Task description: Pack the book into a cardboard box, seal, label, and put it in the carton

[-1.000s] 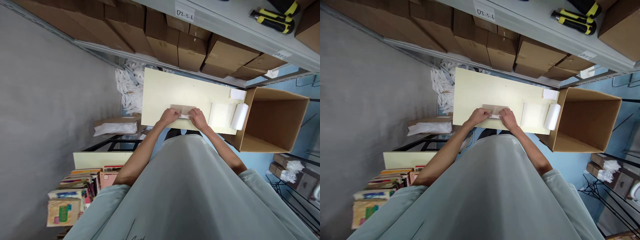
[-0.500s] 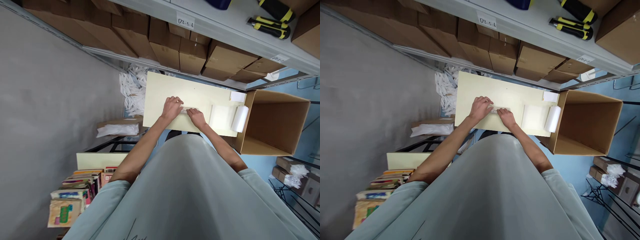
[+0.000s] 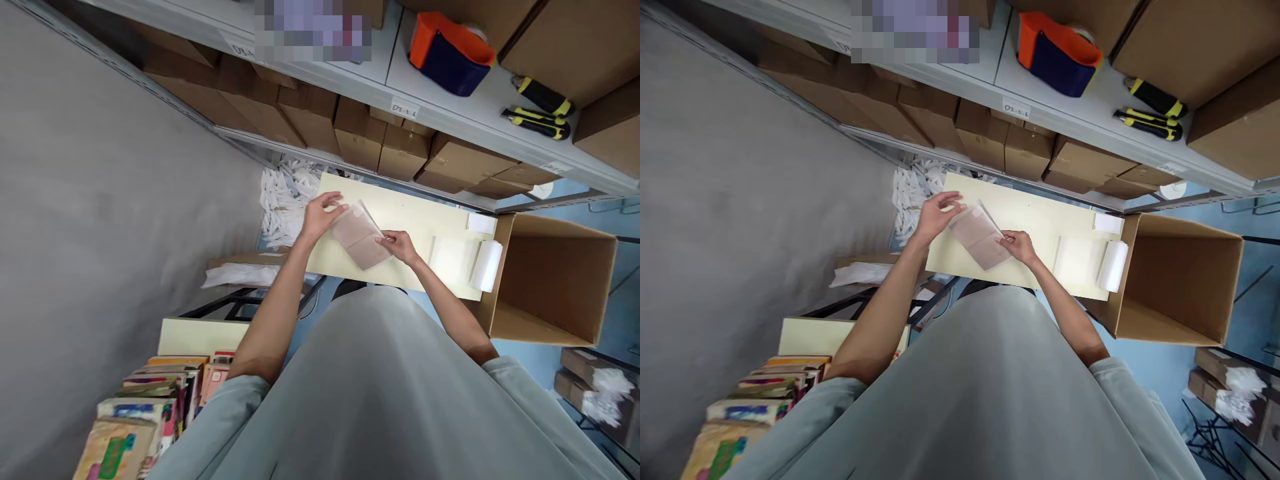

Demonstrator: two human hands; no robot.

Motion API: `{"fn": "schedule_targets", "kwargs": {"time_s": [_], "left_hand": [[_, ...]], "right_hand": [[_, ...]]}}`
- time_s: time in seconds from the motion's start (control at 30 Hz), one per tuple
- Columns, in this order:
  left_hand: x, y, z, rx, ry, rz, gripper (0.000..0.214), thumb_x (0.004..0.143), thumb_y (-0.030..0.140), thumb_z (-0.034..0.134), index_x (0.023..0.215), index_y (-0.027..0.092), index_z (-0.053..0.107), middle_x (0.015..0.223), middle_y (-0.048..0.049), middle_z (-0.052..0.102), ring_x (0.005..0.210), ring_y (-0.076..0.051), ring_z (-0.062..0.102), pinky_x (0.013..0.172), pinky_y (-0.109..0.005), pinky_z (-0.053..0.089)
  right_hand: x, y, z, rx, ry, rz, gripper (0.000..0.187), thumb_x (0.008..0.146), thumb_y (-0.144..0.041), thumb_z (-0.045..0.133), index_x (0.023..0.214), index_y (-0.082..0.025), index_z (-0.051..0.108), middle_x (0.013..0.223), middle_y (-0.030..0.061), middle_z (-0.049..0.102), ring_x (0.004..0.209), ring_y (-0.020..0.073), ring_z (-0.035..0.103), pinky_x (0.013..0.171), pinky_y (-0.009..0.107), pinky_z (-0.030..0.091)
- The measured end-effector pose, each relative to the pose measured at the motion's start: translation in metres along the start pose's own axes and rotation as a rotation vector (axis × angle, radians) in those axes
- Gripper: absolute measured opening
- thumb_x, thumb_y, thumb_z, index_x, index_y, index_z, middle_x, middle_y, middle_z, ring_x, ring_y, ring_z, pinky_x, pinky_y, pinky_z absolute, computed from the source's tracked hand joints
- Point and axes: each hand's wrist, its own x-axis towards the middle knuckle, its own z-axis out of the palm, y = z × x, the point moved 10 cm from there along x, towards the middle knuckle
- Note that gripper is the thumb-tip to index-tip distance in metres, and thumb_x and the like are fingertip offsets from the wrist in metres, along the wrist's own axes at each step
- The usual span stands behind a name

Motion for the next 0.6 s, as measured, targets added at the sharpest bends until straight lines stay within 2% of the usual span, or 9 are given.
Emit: {"fn": "schedule_targets", "kwargs": {"time_s": [0.07,0.1,0.13,0.2,0.3,0.37,0.47,0.6], "left_hand": [[-0.008,-0.017,-0.039,-0.108,0.205,-0.073,0.057,0.085,0.054,0.089,0.129,0.020,0.076,0.136,-0.0146,0.079,0.127,-0.028,0.074,0.112,-0.043,0.059],[-0.017,-0.031,-0.047,-0.174,0.245,-0.139,0.060,0.085,0.059,0.088,0.129,0.020,0.075,0.137,-0.0156,0.078,0.126,-0.028,0.075,0.111,-0.043,0.060],[-0.028,-0.046,-0.047,-0.255,0.235,-0.223,0.061,0.085,0.063,0.086,0.127,0.020,0.075,0.134,-0.0159,0.079,0.120,-0.027,0.077,0.107,-0.043,0.062],[-0.052,-0.072,-0.026,-0.393,0.101,-0.361,0.065,0.081,0.068,0.088,0.123,0.020,0.075,0.123,-0.0144,0.081,0.107,-0.026,0.079,0.097,-0.042,0.066],[-0.074,-0.098,-0.005,-0.440,0.042,-0.445,0.068,0.065,0.060,0.098,0.115,0.020,0.075,0.115,-0.0115,0.081,0.098,-0.025,0.078,0.084,-0.038,0.067],[-0.070,-0.112,-0.005,-0.386,0.076,-0.453,0.065,0.062,0.054,0.098,0.111,0.019,0.076,0.113,-0.0112,0.081,0.095,-0.024,0.077,0.080,-0.037,0.066],[-0.049,-0.128,-0.016,-0.274,0.121,-0.447,0.057,0.067,0.048,0.093,0.111,0.017,0.076,0.110,-0.0118,0.082,0.092,-0.024,0.077,0.079,-0.036,0.065],[-0.018,-0.145,-0.030,-0.166,0.132,-0.447,0.045,0.073,0.039,0.086,0.111,0.017,0.077,0.108,-0.0107,0.084,0.095,-0.025,0.078,0.087,-0.037,0.064]], "right_hand": [[0.008,0.003,0.012,0.314,0.022,0.076,0.056,0.079,-0.067,0.092,0.112,-0.022,0.089,0.092,0.0016,0.085,0.084,0.0236,0.075,0.075,0.033,0.057],[0.012,0.006,0.019,0.430,0.044,0.115,0.062,0.073,-0.068,0.095,0.112,-0.021,0.089,0.095,0.0028,0.086,0.086,0.0235,0.076,0.075,0.033,0.059],[0.017,0.008,0.025,0.515,0.075,0.151,0.064,0.069,-0.068,0.098,0.112,-0.021,0.089,0.099,0.0041,0.087,0.088,0.0232,0.077,0.075,0.032,0.060],[0.027,0.011,0.037,0.616,0.137,0.205,0.063,0.065,-0.064,0.101,0.110,-0.021,0.088,0.103,0.0056,0.088,0.091,0.0222,0.078,0.076,0.031,0.061],[0.046,0.016,0.056,0.664,0.218,0.267,0.058,0.066,-0.059,0.102,0.107,-0.021,0.086,0.105,0.0060,0.088,0.095,0.0218,0.078,0.081,0.032,0.063],[0.059,0.020,0.068,0.651,0.254,0.306,0.055,0.068,-0.057,0.100,0.107,-0.020,0.085,0.104,0.0060,0.088,0.097,0.0224,0.078,0.084,0.033,0.062],[0.078,0.021,0.085,0.627,0.281,0.311,0.049,0.072,-0.055,0.097,0.105,-0.020,0.085,0.106,0.0054,0.087,0.100,0.0217,0.077,0.090,0.033,0.062],[0.101,0.022,0.095,0.459,0.353,0.289,0.035,0.080,-0.051,0.091,0.088,-0.019,0.082,0.092,0.0045,0.084,0.092,0.0194,0.073,0.090,0.032,0.060]]}}
